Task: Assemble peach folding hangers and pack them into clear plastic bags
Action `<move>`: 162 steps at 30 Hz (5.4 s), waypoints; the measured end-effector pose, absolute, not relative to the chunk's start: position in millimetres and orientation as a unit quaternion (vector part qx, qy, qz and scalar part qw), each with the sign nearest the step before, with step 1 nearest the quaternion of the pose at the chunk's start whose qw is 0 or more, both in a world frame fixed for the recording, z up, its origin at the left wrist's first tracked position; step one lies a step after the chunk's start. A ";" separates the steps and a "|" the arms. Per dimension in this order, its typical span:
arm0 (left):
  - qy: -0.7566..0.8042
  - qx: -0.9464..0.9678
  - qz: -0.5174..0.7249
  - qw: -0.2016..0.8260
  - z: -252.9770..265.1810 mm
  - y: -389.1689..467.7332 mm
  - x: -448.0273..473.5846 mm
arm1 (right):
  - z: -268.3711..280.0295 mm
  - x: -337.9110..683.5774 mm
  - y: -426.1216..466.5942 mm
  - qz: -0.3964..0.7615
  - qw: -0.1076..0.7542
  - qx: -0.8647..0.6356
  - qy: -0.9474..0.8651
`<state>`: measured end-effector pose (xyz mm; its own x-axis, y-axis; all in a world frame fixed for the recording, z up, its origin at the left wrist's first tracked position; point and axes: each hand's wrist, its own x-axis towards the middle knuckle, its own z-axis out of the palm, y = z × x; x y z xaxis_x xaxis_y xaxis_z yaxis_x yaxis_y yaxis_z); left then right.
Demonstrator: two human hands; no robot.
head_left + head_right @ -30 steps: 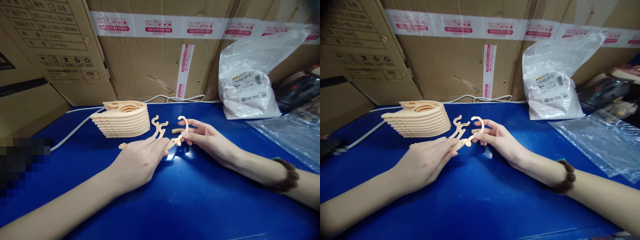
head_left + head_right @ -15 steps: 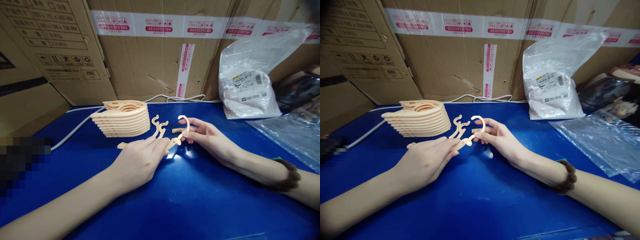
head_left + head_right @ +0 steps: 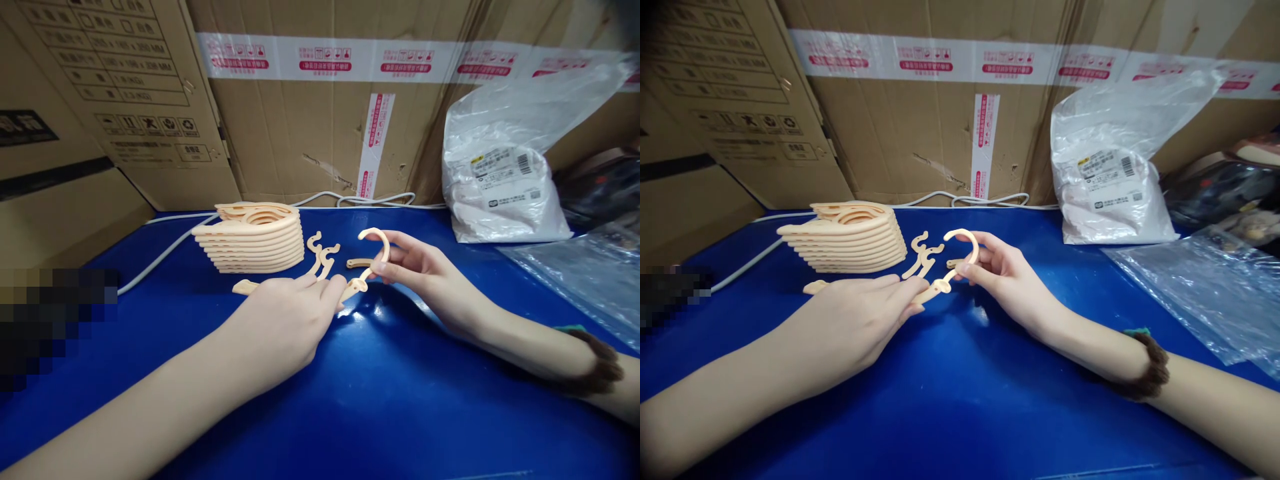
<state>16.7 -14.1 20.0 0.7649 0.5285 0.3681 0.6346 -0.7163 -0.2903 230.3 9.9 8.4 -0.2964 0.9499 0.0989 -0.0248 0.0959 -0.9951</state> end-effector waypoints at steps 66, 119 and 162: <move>-0.342 -0.923 -0.156 0.088 -10.1 -14.5 17.2 | 5.6 231.5 11.5 0.445 0.378 -0.425 -0.692; -0.501 -0.594 -0.334 -0.533 17.8 -3.2 12.5 | 14.0 238.1 6.6 0.032 0.133 -0.360 -0.923; -0.462 -0.614 -0.271 -0.580 20.1 -4.1 10.6 | 14.6 233.9 0.2 -0.159 0.165 -0.285 -0.931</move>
